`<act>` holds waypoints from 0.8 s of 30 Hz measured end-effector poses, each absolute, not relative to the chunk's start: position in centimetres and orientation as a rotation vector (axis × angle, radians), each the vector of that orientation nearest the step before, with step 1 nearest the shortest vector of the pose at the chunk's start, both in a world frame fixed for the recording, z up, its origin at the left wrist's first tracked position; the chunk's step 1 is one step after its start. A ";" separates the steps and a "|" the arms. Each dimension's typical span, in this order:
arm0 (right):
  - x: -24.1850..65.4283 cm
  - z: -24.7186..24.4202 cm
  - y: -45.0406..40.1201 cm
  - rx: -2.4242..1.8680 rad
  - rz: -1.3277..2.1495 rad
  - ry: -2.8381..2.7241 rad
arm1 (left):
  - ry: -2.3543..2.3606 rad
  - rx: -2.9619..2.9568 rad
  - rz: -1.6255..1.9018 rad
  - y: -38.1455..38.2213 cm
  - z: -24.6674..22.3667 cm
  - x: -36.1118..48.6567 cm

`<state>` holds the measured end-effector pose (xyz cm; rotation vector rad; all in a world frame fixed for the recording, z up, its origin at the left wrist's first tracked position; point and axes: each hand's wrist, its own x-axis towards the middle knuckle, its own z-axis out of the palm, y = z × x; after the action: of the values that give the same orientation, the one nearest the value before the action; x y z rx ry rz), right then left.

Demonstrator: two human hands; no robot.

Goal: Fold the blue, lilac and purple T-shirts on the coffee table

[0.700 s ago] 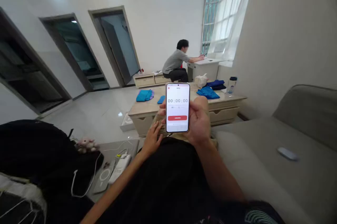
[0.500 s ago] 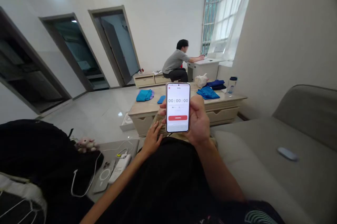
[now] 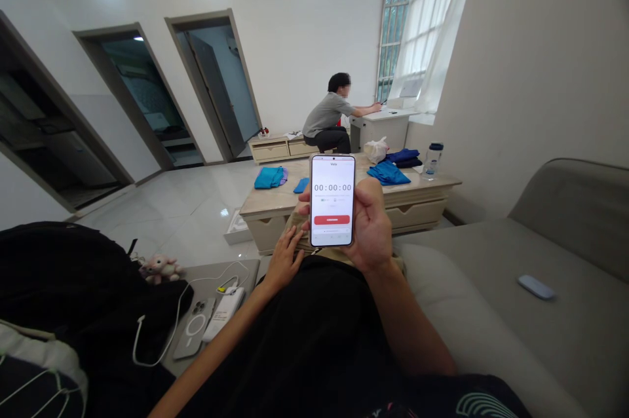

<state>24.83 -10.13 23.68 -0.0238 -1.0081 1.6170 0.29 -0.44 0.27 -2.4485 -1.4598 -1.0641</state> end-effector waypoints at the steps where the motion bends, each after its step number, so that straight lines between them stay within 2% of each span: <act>1: 24.8 23.7 -10.1 -0.024 1.613 -1.013 | -1.460 -2.451 -1.060 -0.4 0.3 0.3; 24: 24.6 23.5 -9.9 -0.082 1.611 -0.954 | -1.477 -2.455 -1.063 -0.4 0.3 0.3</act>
<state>24.58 -9.92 23.50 -0.0818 -0.9542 1.6112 0.33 -0.43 0.29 -2.4552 -1.4767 -1.0632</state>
